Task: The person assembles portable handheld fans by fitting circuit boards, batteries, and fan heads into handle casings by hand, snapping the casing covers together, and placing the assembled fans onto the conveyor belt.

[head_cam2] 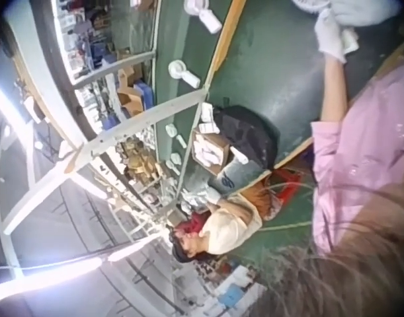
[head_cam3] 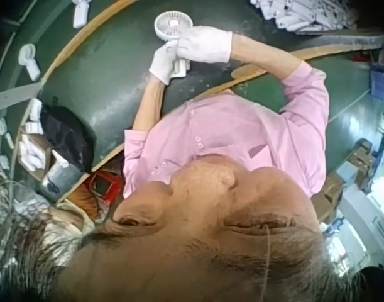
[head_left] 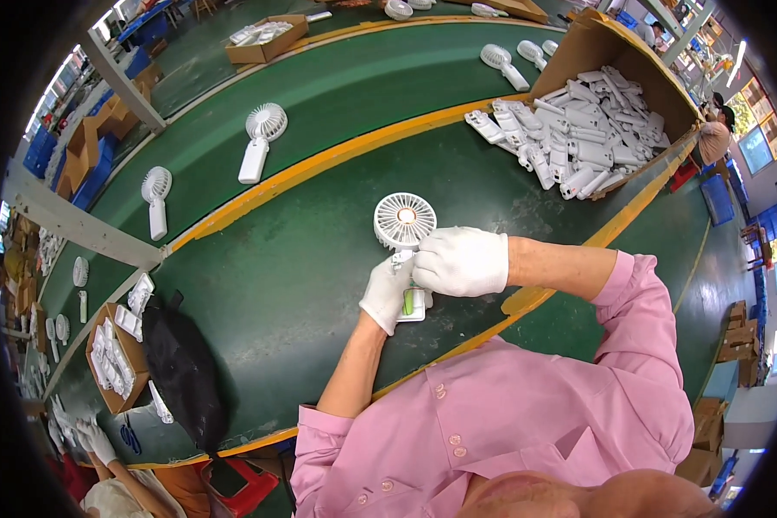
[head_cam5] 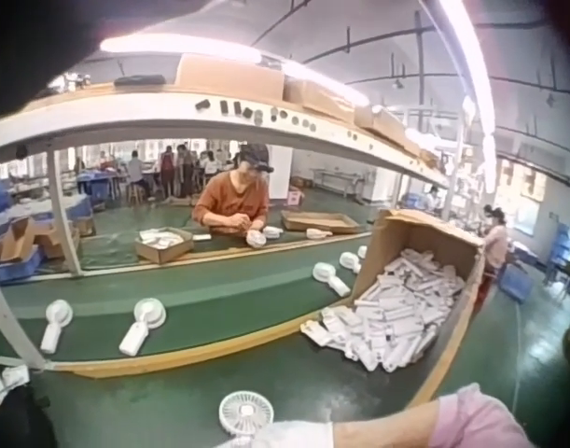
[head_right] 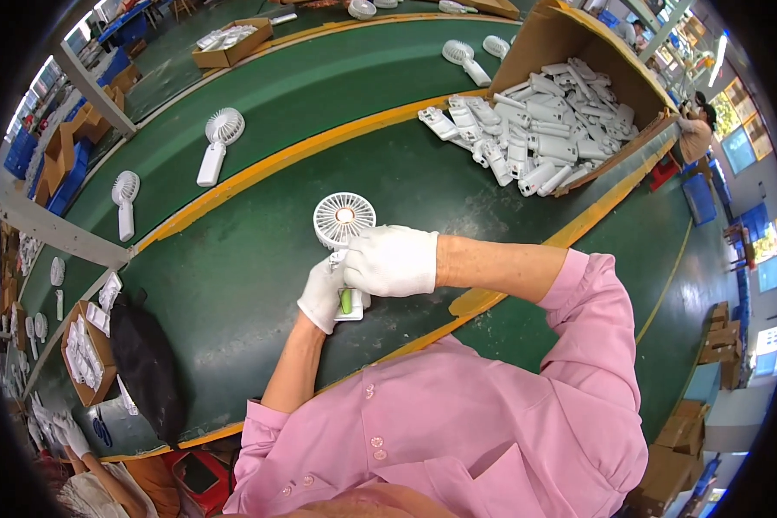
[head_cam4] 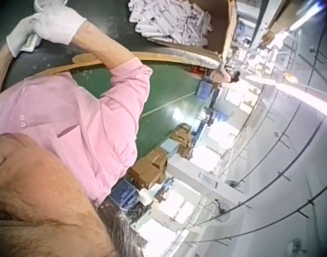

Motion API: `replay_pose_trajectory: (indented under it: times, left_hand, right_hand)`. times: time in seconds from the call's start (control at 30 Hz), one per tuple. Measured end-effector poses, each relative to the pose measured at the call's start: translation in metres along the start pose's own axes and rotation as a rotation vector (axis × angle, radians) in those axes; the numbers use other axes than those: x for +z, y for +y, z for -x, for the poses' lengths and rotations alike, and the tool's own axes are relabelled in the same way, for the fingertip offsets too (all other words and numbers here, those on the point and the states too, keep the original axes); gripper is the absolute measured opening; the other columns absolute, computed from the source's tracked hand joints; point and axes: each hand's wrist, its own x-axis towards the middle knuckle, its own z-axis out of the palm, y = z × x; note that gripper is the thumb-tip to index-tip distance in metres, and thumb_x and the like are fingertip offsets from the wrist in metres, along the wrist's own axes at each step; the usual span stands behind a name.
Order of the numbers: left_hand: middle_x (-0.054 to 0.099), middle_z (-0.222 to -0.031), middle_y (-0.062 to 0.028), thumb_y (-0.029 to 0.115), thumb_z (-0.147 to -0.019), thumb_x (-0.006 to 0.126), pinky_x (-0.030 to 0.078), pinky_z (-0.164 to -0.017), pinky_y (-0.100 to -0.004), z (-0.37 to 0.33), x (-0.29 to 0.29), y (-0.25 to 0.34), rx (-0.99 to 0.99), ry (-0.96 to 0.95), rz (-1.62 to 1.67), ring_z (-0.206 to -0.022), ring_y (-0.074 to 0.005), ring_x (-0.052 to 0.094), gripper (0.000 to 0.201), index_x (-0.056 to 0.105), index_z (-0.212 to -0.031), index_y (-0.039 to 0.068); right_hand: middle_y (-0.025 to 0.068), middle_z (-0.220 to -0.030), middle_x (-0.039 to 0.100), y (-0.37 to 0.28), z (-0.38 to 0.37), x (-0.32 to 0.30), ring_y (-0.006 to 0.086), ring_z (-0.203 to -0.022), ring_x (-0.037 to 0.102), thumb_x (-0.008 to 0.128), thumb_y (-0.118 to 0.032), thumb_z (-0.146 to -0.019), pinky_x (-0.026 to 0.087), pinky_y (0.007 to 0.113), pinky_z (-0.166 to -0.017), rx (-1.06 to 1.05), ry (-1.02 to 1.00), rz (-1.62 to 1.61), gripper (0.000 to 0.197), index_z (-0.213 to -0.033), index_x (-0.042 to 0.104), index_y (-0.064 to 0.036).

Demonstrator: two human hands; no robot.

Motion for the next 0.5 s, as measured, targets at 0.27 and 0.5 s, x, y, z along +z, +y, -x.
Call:
replay_pose_trajectory:
  times: [0.27,0.5]
  left_hand:
    - [0.062,-0.071,-0.0088,0.023,-0.096,0.05,0.05,-0.047,-0.0294,0.001,-0.001,-0.002,-0.002,0.006,0.14,-0.055,-0.0181,0.061,0.022,0.057,-0.098,0.001]
    - [0.063,-0.082,-0.0059,0.033,-0.097,0.049,0.05,-0.057,-0.0262,0.001,0.004,-0.006,0.044,0.137,0.372,-0.066,-0.0138,0.062,0.033,0.058,-0.101,0.002]
  right_hand:
    - [0.0064,-0.086,0.058,0.0,0.006,0.011,0.0223,-0.075,0.059,0.058,-0.016,-0.075,0.048,0.034,-0.067,0.094,0.214,-0.02,0.023,-0.096,0.059,-0.0052]
    - [-0.001,-0.079,0.056,-0.016,0.011,0.035,0.0174,-0.073,0.058,0.058,-0.018,-0.077,0.046,0.031,-0.065,0.246,0.236,-0.034,0.027,-0.105,0.058,-0.0164]
